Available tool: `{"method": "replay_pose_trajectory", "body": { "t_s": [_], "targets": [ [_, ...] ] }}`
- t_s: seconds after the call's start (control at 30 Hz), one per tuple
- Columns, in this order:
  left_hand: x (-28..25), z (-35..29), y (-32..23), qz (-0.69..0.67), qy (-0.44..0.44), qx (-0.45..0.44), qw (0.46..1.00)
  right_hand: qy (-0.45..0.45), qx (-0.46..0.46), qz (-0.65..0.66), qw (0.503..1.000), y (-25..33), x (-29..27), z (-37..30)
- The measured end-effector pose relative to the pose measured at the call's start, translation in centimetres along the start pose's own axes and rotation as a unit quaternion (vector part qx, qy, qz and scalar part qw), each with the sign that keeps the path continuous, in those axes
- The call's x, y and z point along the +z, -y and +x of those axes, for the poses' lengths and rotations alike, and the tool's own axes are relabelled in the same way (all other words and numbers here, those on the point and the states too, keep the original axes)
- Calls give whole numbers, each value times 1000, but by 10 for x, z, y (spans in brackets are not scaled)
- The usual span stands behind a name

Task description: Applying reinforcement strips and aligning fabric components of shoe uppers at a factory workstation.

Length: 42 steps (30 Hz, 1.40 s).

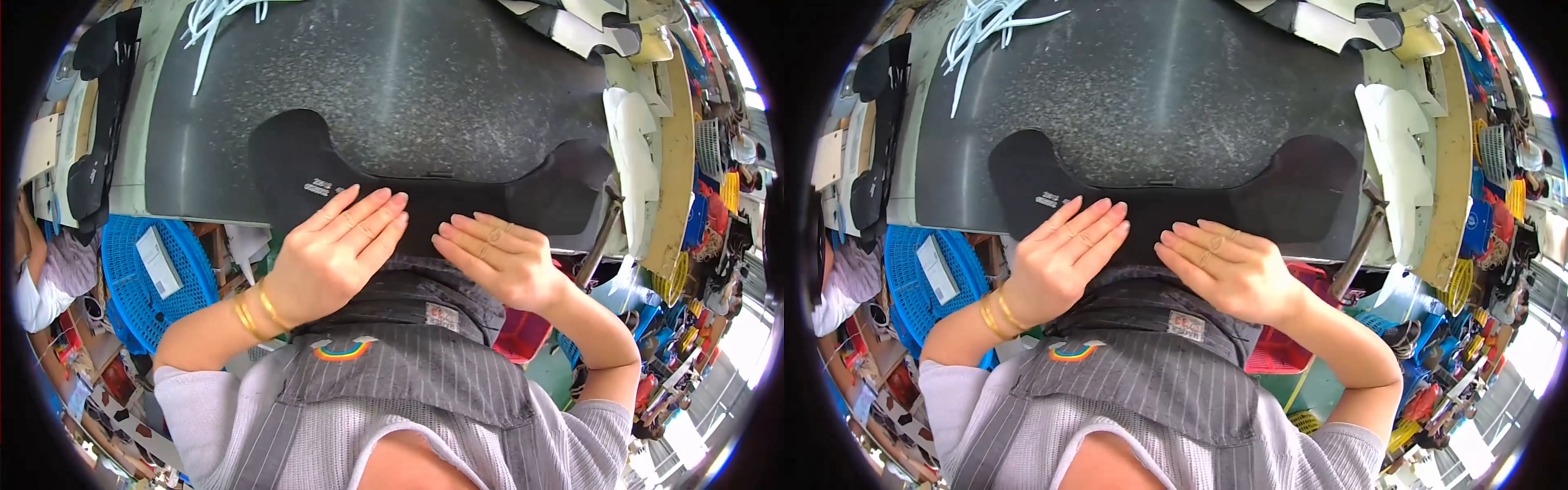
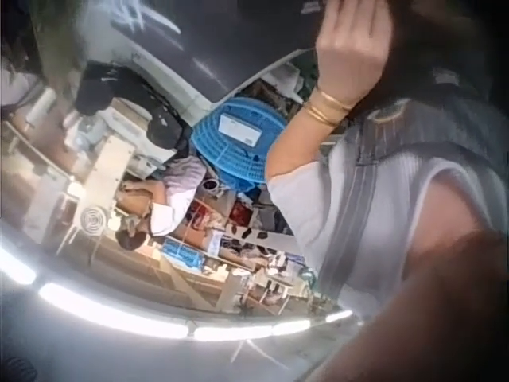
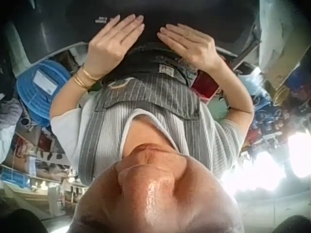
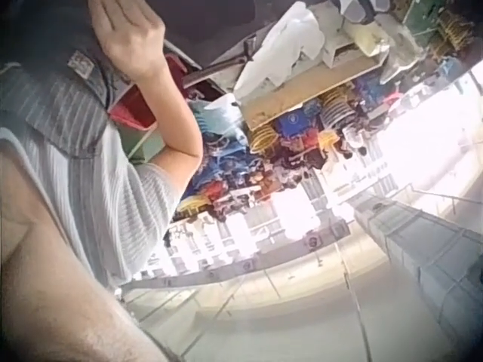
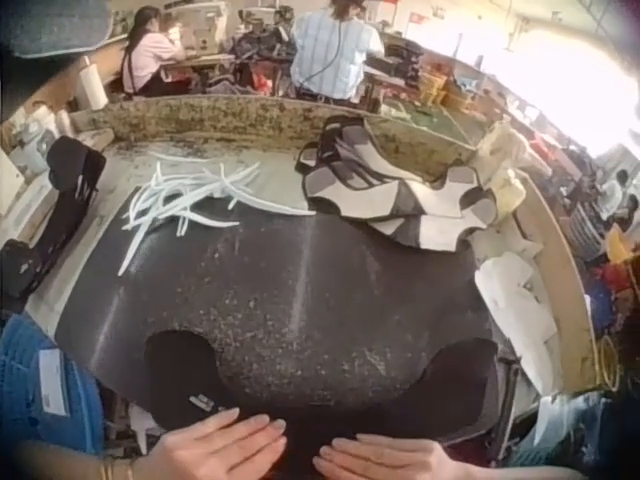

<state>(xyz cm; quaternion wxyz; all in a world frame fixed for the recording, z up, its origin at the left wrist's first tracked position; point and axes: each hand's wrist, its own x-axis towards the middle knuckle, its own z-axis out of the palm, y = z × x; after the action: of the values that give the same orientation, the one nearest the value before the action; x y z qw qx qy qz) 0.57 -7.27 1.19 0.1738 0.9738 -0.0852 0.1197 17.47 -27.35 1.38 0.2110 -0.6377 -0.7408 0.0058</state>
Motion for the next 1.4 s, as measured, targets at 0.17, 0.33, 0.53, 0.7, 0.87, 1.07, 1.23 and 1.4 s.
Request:
{"method": "replay_pose_trajectory", "body": {
  "t_s": [0.17,0.33,0.53,0.7,0.87,1.07,1.23,1.4],
  "targets": [
    [20,33,-17,-38,-15,37,998,-49,53,35,997,-2,10,-10],
    [8,36,-16,5,27,61,998,31,111,3,993,-34,-25,-31],
    [-4,46,-10,-47,19,30,998,5,229,47,972,-26,-39,-41],
    [-52,47,-7,-491,-127,-259,822,-373,377,137,837,6,-60,-13],
    [-69,23,-11,-690,-225,-270,633,-235,314,673,627,35,-13,86],
    [-77,-15,-14,-796,-217,-261,502,-148,192,870,428,43,5,107],
    [-126,-35,4,-312,-384,-303,814,-185,271,637,698,30,12,119],
    [-185,-52,86,304,-476,-208,798,-203,310,661,652,11,18,100]
  ]
}}
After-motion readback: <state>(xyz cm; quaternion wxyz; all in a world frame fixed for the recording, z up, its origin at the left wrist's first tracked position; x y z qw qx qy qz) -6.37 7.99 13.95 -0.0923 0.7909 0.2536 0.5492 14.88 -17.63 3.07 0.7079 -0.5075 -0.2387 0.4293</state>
